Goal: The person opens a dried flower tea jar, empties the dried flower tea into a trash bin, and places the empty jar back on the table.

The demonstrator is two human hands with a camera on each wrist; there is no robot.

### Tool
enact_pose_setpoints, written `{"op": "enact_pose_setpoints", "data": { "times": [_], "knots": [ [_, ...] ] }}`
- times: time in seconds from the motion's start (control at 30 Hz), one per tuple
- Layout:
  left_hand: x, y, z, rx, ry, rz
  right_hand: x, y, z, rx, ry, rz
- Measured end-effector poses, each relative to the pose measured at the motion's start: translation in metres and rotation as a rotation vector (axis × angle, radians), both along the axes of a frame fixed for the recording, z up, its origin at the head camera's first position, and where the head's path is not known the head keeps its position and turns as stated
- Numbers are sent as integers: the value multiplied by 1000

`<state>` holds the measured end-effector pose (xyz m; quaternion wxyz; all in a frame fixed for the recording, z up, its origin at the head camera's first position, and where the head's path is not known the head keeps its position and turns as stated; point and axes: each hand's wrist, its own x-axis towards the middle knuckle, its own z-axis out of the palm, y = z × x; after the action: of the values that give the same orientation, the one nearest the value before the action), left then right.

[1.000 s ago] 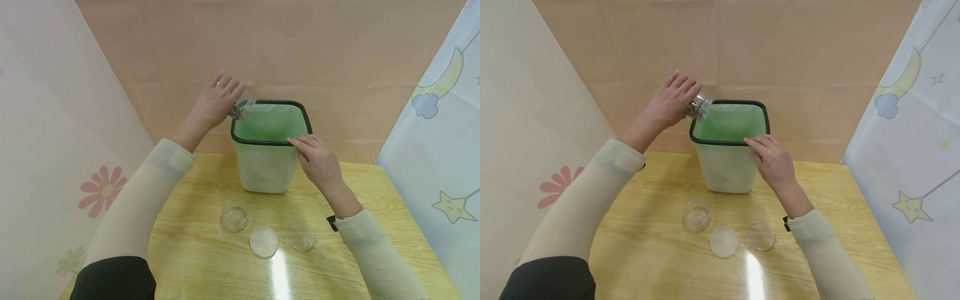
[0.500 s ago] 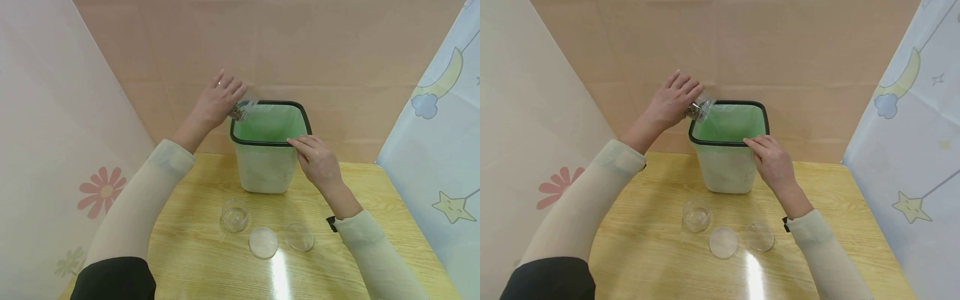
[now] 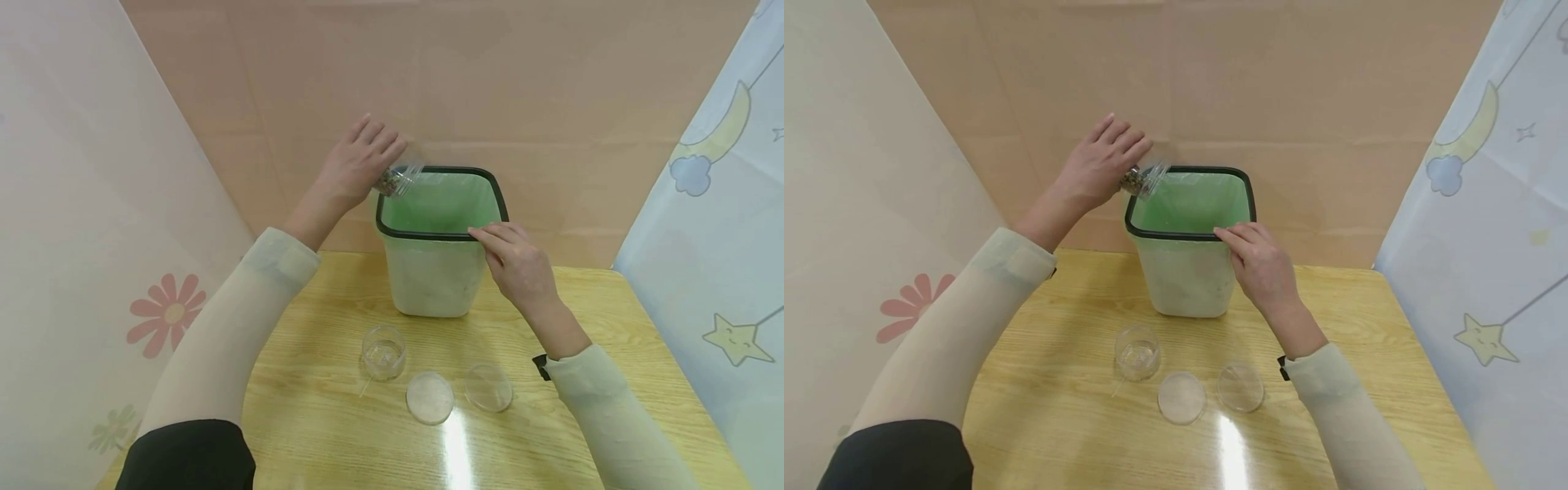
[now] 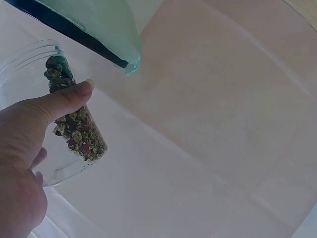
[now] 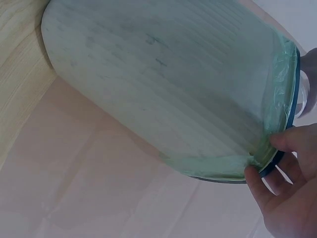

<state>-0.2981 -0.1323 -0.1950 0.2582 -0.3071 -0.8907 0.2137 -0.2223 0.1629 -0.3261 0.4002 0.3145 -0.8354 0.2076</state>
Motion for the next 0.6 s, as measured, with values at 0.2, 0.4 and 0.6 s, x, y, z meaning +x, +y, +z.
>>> {"op": "enact_pose_setpoints", "data": {
  "times": [0.2, 0.4, 0.6],
  "knots": [
    [1, -1, 0, -17, 36, -1, 0, 0, -1, -4, 2, 2],
    [1, -1, 0, -28, 53, -7, 0, -1, -1, -2, 3, 1],
    [1, -2, 1, -42, 63, -4, 1, -1, 0, 5, 10, 7]
  ]
}}
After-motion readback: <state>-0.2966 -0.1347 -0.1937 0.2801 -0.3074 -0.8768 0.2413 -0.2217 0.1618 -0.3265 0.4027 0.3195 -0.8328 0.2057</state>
